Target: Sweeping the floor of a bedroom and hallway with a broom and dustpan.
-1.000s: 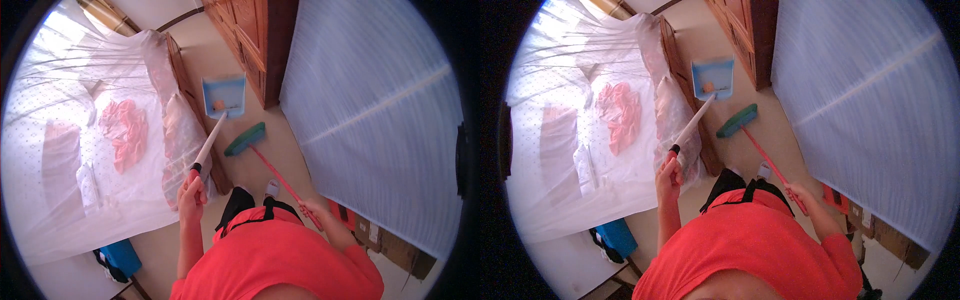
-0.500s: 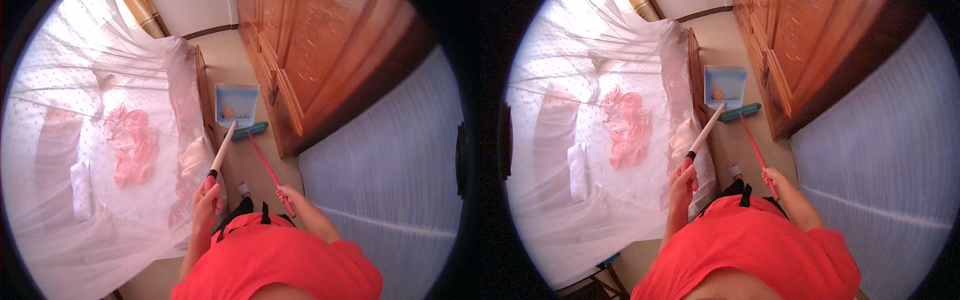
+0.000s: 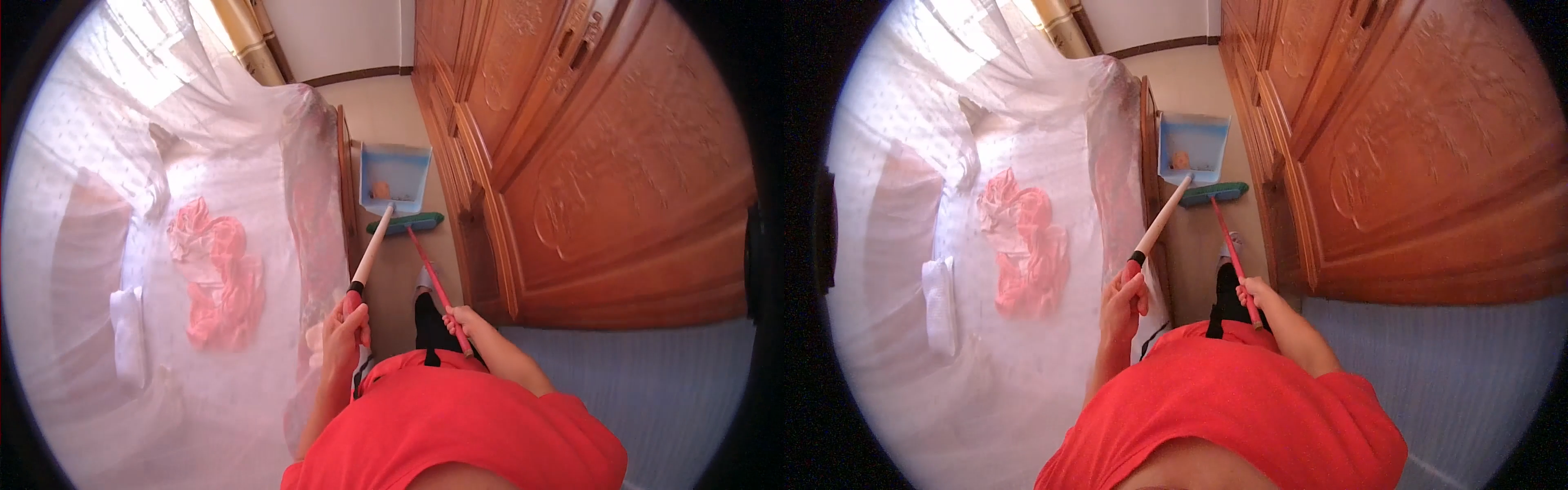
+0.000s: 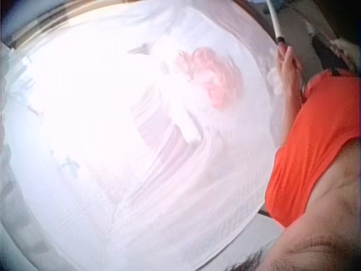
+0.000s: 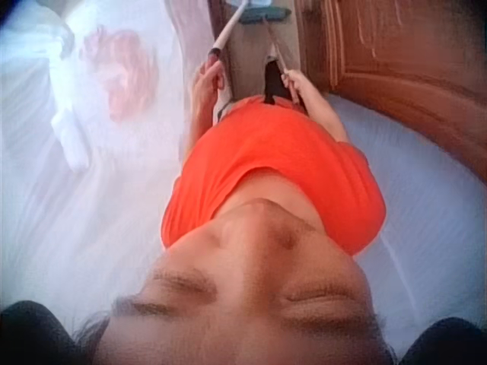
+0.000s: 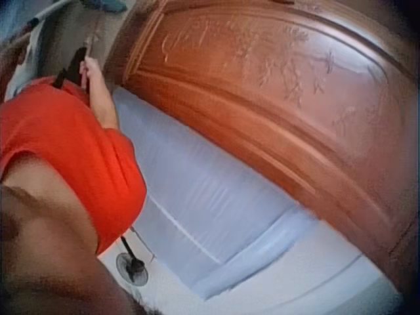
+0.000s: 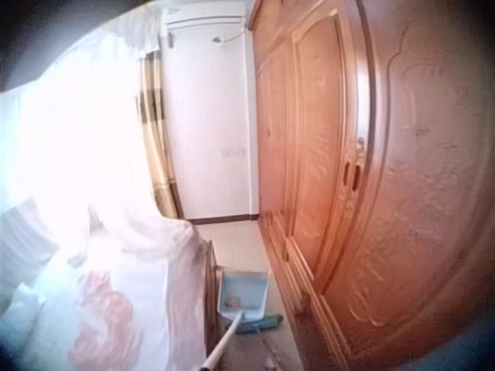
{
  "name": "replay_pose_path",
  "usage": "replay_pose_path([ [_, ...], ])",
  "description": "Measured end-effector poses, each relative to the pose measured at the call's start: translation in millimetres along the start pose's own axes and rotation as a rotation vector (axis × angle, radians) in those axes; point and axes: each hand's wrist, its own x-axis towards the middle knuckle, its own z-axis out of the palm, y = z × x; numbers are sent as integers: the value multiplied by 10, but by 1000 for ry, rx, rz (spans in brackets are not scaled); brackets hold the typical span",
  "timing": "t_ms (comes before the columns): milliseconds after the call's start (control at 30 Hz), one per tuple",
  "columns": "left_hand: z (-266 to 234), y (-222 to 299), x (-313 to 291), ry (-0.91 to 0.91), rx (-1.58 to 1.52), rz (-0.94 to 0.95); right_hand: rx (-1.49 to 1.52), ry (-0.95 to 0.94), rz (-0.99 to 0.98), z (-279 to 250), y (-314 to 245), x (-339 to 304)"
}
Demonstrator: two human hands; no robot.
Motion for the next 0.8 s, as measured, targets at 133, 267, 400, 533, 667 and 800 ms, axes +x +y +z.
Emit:
replay_pose_path([
  [133,160,371,836,2,-38,3,-4,-39,28,194,-831,229],
  [267,396,872,1607,40,-68,-22,-60,-35,-2,380,-1814,286],
  [400,656,1465,2381,67,-90,-26,-16,-17,44,522,-2895,419],
  [533,835,1863,3075,69,-99,-8,-90,53,2,727,-3715,571],
  [667,916,2149,3823,88,-103,-18,-58,22,-17,927,-4306,734],
  [800,1056,2192,4862,75,-119,-7,-59,23,29,924,-5221,1232],
])
